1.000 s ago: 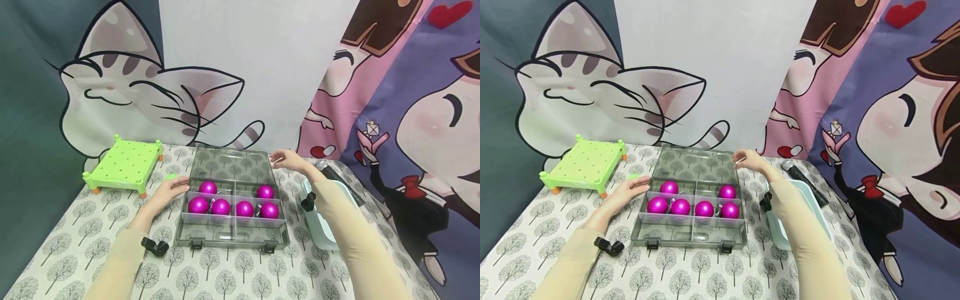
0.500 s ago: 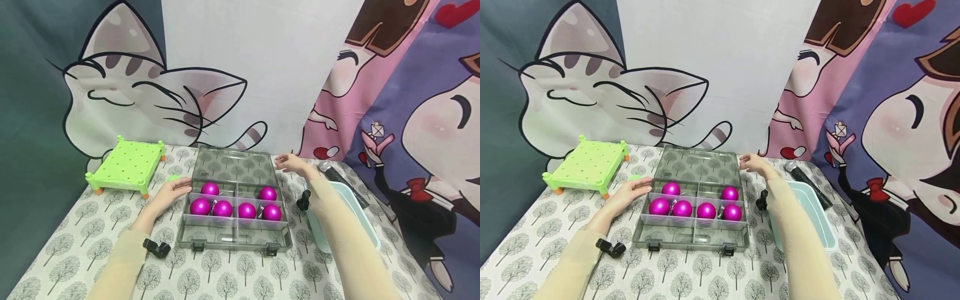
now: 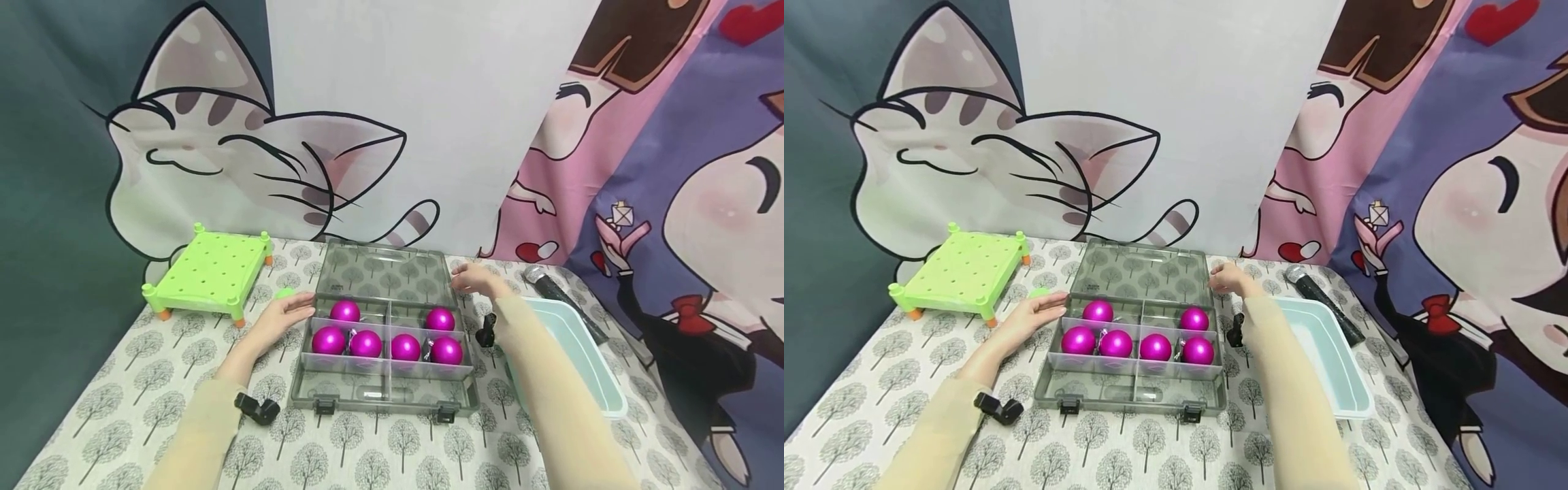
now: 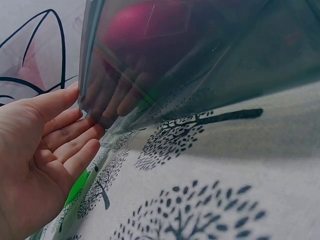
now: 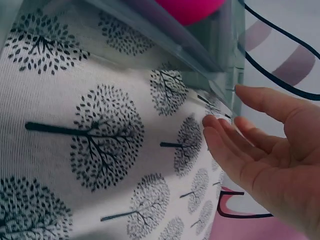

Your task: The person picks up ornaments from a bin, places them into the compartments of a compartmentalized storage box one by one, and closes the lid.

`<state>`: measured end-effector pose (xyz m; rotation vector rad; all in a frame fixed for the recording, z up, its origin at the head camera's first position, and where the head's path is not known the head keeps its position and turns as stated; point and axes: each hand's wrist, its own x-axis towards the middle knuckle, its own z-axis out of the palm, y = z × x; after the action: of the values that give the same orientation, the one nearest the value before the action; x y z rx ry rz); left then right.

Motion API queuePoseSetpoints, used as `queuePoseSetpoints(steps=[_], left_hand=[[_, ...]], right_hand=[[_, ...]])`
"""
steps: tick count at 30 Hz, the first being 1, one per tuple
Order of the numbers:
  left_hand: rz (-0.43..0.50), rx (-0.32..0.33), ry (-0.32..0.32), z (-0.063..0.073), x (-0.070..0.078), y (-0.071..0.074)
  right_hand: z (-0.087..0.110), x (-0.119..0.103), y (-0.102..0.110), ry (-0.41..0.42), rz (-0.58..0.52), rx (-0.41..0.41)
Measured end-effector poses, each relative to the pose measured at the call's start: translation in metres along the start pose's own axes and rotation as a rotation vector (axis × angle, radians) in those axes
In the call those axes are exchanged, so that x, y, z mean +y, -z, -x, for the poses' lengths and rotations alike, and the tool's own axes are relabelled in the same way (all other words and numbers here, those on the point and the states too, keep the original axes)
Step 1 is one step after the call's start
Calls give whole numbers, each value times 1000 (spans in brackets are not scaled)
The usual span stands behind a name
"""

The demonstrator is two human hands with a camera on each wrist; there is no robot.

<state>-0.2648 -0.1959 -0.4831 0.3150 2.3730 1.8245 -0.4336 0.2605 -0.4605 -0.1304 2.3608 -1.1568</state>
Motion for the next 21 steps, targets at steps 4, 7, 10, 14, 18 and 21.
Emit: queuePoseSetpoints(steps=[4,7,10,14,18,21], left_hand=[[-15,0,-9,-1,-1,-1],[-21,1,-7,-2,-2,-2],[-24,2,-3,-2,-2,-1],[-23,5,-4,-1,-2,0],[-17,4,-3,-1,-2,1],[-13,3,4,-2,-2,2]], right_hand=[[-58,57,15,24,-19,10],[-59,56,11,33,26,24],[-65,58,10,19,58,41],[-65,53,9,23,48,37],[-57,40,2,-15,44,59],[-55,36,-3,-47,60,88]])
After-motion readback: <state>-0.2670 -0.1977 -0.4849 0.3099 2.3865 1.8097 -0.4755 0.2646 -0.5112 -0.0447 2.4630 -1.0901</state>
